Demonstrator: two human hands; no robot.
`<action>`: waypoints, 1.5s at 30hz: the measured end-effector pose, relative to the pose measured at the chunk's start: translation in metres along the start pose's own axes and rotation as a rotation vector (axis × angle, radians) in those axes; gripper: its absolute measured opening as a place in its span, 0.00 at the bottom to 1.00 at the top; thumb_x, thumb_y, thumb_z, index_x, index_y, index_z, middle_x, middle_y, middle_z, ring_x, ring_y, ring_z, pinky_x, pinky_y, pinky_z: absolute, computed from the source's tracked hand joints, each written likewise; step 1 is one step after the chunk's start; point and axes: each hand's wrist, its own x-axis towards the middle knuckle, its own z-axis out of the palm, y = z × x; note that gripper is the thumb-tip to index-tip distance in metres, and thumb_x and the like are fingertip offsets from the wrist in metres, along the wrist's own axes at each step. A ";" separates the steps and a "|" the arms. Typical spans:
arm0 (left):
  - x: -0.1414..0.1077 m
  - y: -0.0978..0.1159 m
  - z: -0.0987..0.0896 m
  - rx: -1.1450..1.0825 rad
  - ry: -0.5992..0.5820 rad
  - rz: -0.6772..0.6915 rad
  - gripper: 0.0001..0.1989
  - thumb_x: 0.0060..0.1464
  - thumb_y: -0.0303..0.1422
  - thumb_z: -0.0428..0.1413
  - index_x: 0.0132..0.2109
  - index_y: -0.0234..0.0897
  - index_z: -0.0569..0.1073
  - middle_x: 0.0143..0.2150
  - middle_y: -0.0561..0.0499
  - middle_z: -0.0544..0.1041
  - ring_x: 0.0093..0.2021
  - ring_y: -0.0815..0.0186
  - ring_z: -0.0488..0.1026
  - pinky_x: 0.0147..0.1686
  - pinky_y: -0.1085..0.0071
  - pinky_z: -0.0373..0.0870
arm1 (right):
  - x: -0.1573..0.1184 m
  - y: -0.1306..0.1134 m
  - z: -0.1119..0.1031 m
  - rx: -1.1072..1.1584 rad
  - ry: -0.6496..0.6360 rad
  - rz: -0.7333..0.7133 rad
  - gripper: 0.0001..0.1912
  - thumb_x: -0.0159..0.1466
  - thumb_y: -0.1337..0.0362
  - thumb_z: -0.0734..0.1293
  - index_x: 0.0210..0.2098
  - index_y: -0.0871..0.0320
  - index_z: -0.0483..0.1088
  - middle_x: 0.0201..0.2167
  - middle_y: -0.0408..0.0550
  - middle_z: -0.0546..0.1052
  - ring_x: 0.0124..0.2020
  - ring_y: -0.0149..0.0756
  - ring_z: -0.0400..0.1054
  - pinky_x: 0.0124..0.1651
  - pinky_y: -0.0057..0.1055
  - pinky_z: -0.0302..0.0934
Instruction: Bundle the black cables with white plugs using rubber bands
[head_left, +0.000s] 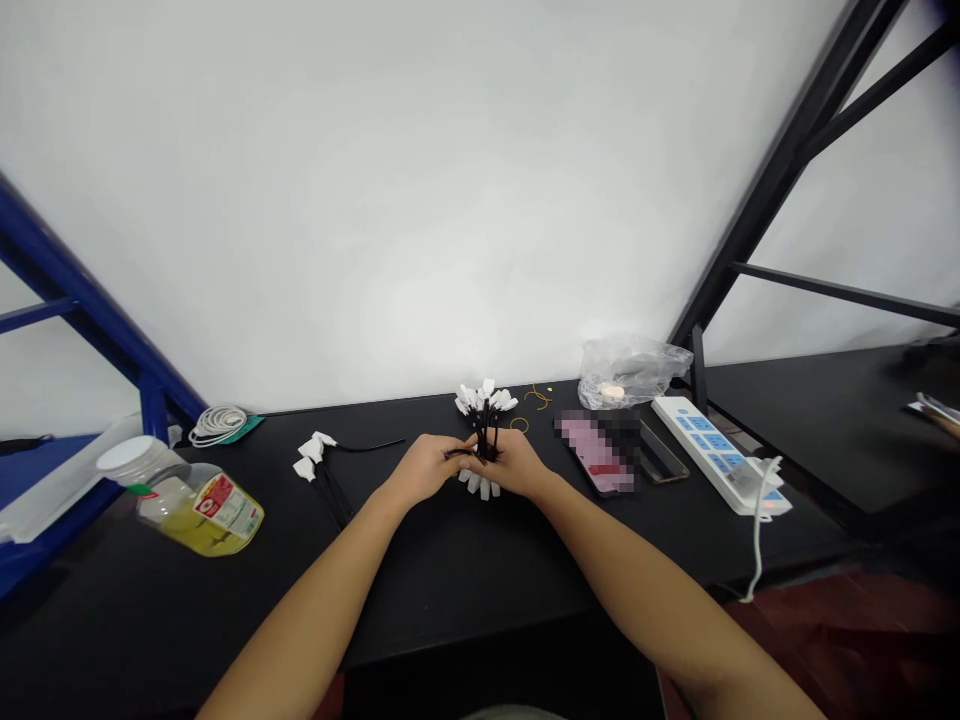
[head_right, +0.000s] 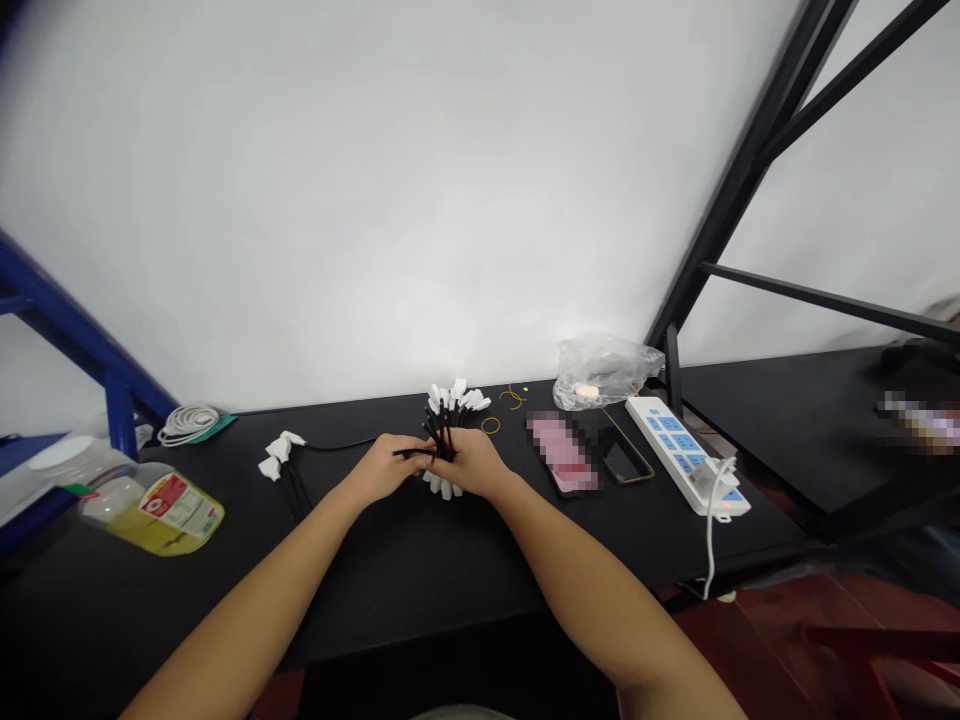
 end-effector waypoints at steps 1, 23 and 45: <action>0.000 0.001 0.000 0.019 -0.001 -0.001 0.12 0.58 0.37 0.55 0.36 0.36 0.81 0.27 0.51 0.78 0.28 0.65 0.71 0.30 0.71 0.65 | 0.000 0.001 0.002 -0.006 0.016 -0.018 0.11 0.65 0.55 0.70 0.37 0.56 0.76 0.30 0.46 0.80 0.31 0.34 0.73 0.34 0.27 0.62; -0.006 -0.041 -0.071 0.475 0.278 -0.290 0.11 0.62 0.39 0.50 0.41 0.40 0.74 0.44 0.47 0.77 0.43 0.59 0.75 0.46 0.63 0.68 | -0.001 -0.004 -0.001 -0.084 0.040 0.050 0.10 0.67 0.58 0.66 0.35 0.56 0.76 0.31 0.45 0.80 0.33 0.35 0.74 0.36 0.27 0.61; -0.042 -0.092 -0.135 0.577 -0.054 -0.817 0.33 0.53 0.62 0.47 0.42 0.37 0.77 0.48 0.37 0.81 0.48 0.45 0.78 0.41 0.61 0.71 | 0.002 -0.005 0.000 -0.126 -0.046 0.065 0.11 0.68 0.59 0.66 0.32 0.56 0.76 0.26 0.43 0.76 0.29 0.33 0.70 0.33 0.26 0.56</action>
